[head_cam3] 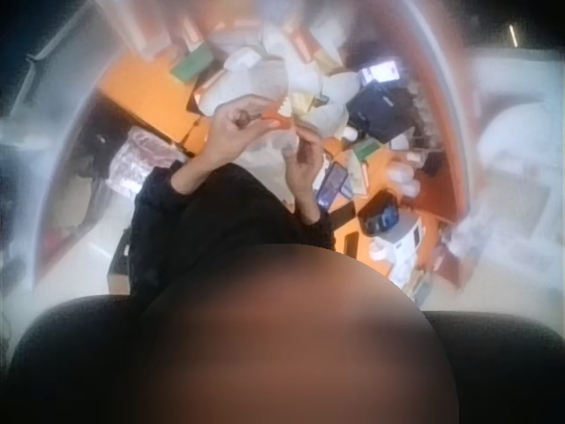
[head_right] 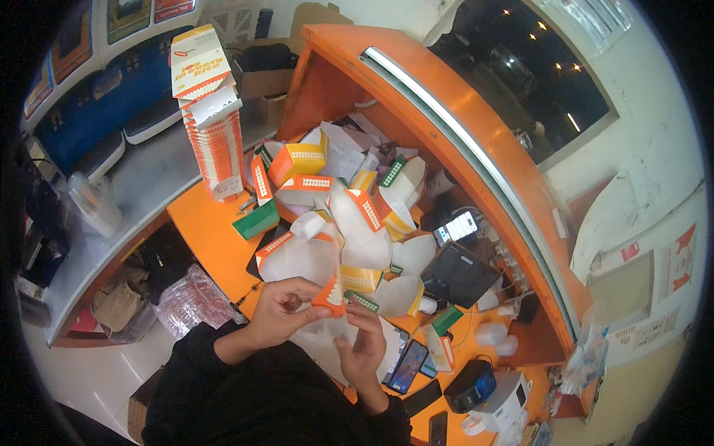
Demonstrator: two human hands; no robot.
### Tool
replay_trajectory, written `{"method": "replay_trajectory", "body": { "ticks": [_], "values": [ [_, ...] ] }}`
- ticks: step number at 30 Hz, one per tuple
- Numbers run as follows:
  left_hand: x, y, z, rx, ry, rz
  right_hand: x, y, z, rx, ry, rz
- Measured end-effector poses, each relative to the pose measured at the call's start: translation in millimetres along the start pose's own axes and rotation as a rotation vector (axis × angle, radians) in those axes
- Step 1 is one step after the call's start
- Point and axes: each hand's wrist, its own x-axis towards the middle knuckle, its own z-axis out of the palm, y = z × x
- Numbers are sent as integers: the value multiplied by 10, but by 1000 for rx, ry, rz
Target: The person assembles small printed cardboard boxes by folding and interlocking the flaps. They handle multiple flat pieces, fold them into shape, and place the completed boxes on the counter. The process is repeated for several units.
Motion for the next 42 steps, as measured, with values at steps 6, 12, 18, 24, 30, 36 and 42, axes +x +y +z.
{"method": "replay_trajectory", "body": {
  "ticks": [6, 12, 18, 24, 30, 36, 42],
  "values": [
    [-1, -57, -17, 546, 93, 481, 78, 1, -54, -14, 114, -5],
    [37, -65, -9, 621, 187, 656, 194, -105, -98, 0, 5, 29],
    [76, -48, -2, 663, 215, 605, 230, -125, -83, 39, 36, 82],
    [79, -32, 25, 663, 234, 627, 270, -124, -128, -36, -20, -14],
    [43, -21, 2, 708, 217, 606, 248, -137, -79, -65, 37, 19],
    [-10, -55, 113, 852, 78, 595, 262, -140, -11, -217, 263, -131],
    [-22, -22, 106, 686, 41, 428, 283, -162, 48, -309, 257, -174]
  ]
}}
